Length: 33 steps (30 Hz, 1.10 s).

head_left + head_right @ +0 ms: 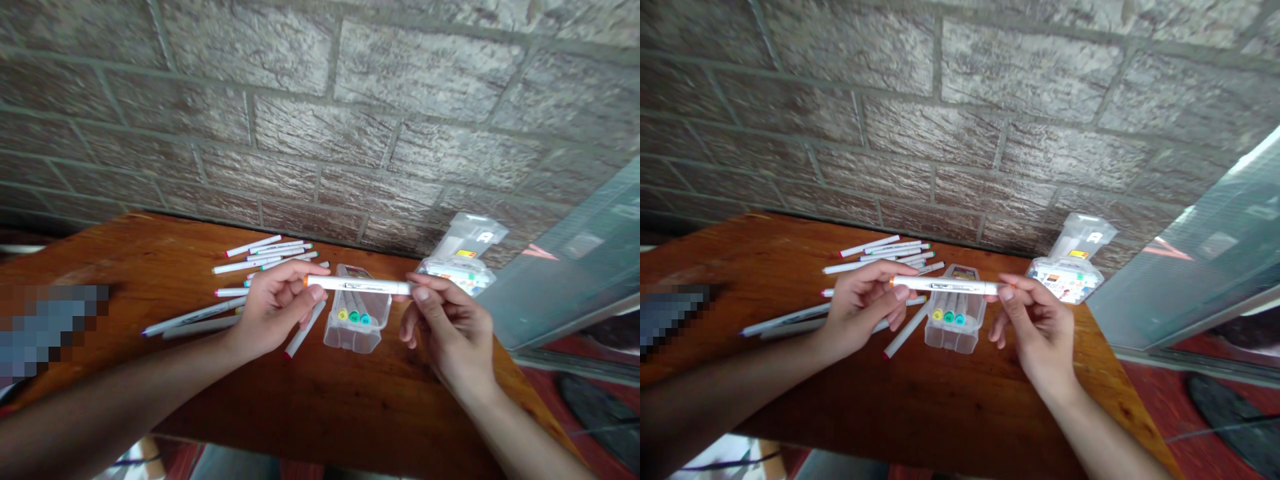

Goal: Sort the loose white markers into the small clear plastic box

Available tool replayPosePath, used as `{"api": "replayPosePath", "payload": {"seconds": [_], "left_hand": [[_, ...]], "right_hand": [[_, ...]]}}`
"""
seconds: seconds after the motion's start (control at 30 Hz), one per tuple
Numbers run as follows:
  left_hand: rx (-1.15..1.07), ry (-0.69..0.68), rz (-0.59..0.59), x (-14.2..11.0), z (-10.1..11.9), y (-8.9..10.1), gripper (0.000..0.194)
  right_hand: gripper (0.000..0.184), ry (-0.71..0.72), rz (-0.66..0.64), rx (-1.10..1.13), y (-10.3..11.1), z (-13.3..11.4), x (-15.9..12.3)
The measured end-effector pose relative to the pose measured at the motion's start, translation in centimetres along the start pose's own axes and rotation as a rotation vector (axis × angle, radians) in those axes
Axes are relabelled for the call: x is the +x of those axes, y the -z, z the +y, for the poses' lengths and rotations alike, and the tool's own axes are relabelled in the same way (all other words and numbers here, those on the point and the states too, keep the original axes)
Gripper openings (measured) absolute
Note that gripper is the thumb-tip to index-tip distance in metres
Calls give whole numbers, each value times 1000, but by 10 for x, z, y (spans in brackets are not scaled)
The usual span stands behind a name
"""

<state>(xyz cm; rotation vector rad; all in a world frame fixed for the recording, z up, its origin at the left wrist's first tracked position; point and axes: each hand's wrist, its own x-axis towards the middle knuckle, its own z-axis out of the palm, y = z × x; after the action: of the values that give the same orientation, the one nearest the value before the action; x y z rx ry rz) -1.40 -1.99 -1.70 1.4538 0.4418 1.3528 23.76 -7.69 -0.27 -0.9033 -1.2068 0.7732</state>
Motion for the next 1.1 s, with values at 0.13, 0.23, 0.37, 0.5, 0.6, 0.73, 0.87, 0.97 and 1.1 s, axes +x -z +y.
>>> {"api": "replayPosePath", "payload": {"seconds": [0.13,0.23,0.37,0.5,0.6,0.73,0.87,0.97,1.1], "left_hand": [[18,-35,13,4,3,-1,20],[35,-79,14,11,11,-4,18],[52,-155,-4,24,32,-11,21],[0,-264,55,50,60,-20,21],[-101,-392,161,74,79,-30,23],[-126,-542,246,97,93,-42,23],[-24,-639,240,101,94,-45,17],[81,-676,170,98,92,-43,14],[198,-722,64,97,85,-38,24]], "right_hand": [[22,39,-43,-69,2,5,6],[23,101,-50,-131,4,-2,10],[22,198,-31,-219,4,-28,17],[20,337,-43,-353,-3,-57,37],[14,591,-47,-576,-13,-76,61],[12,852,-139,-812,-28,-95,90],[14,871,-195,-830,-41,-105,103],[13,863,-267,-829,-46,-104,104],[8,815,-407,-822,-41,-98,107]]}}
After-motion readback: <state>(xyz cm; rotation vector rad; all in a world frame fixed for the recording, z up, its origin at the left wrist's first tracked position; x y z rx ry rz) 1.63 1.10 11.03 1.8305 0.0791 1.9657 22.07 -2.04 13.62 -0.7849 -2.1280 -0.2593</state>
